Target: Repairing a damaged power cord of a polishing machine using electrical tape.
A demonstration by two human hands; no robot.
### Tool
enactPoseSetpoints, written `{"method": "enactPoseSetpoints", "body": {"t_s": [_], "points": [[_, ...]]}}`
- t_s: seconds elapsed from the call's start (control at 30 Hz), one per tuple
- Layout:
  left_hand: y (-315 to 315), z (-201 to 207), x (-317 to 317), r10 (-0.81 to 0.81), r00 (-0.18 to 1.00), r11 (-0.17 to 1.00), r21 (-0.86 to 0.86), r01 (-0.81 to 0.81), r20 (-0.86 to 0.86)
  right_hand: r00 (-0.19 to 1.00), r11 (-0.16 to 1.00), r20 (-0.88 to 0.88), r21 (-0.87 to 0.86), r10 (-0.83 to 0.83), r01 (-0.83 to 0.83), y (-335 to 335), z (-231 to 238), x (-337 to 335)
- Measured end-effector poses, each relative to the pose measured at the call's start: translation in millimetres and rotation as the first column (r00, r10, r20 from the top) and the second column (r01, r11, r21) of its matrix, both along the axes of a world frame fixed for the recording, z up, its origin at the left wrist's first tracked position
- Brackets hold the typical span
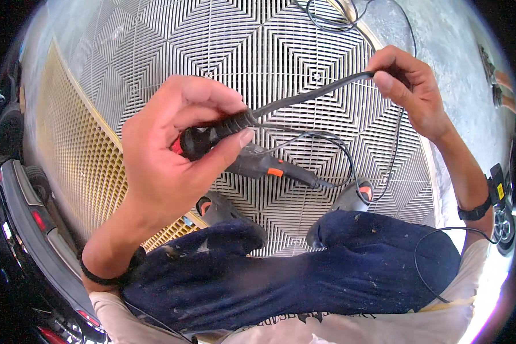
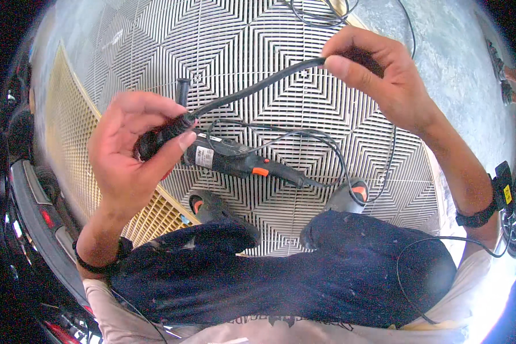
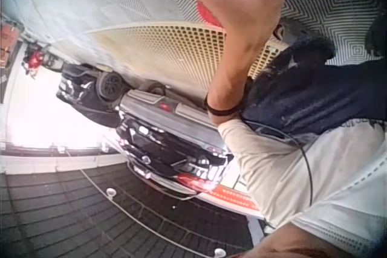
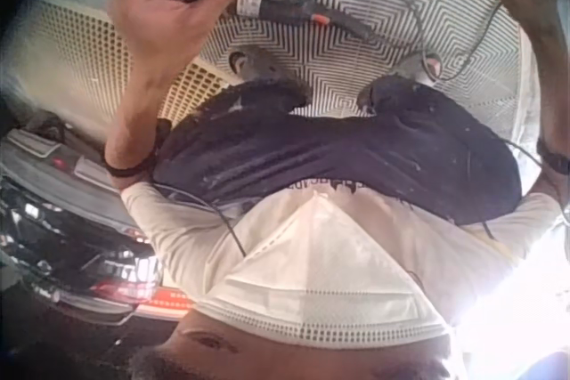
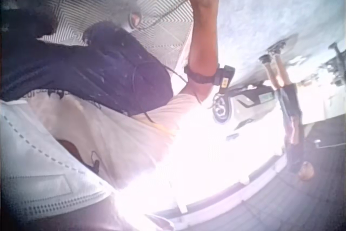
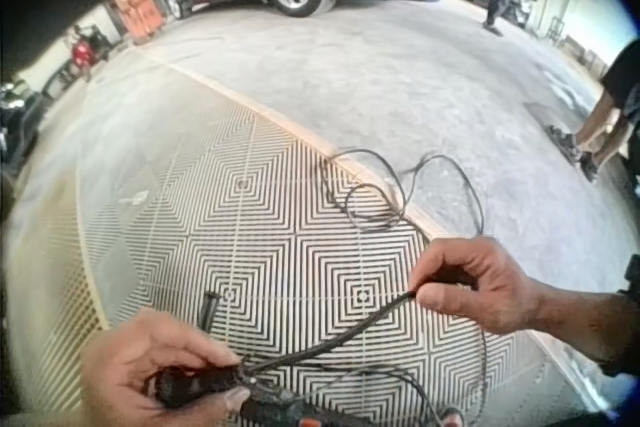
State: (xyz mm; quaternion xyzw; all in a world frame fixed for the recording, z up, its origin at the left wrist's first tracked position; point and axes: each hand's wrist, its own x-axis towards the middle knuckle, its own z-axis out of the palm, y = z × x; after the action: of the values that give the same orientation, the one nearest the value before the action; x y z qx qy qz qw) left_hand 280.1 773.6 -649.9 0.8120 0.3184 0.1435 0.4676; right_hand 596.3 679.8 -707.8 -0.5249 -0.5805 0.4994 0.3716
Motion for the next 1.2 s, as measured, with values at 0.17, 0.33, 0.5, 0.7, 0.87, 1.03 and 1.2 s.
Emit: {"method": "enactPoseSetpoints", "body": {"t_s": [0.17,0.33,0.5,0.7,0.87,1.03,1.2], "points": [[-9,2,0,-0.010,0.997,0.996,-0.083,0.017,0.075,0.992,0.986,0.027,0.114,0.121,-0.123,-1,11,-34],[-19,16,6,-0.080,0.996,0.991,-0.107,0.084,0.048,0.966,0.965,-0.010,0.050,0.258,-0.257,-3,32,-65],[-25,20,7,-0.097,0.986,0.970,-0.208,0.123,0.132,0.957,0.974,-0.202,0.130,0.210,-0.186,-11,34,-76],[-29,22,7,-0.013,0.970,0.934,-0.344,0.099,0.244,0.928,0.960,-0.278,0.204,0.247,-0.194,-10,37,-78],[-27,20,9,-0.041,0.982,0.930,-0.351,0.105,0.184,0.900,0.981,-0.389,0.084,0.196,-0.177,-15,34,-79],[-29,25,12,-0.077,0.994,0.915,-0.391,0.099,0.072,0.875,0.986,-0.463,-0.016,0.140,-0.167,-17,33,-77],[-29,20,13,-0.113,0.990,0.954,-0.269,0.130,0.080,0.903,0.975,-0.369,0.118,0.218,-0.187,-16,28,-73]]}}
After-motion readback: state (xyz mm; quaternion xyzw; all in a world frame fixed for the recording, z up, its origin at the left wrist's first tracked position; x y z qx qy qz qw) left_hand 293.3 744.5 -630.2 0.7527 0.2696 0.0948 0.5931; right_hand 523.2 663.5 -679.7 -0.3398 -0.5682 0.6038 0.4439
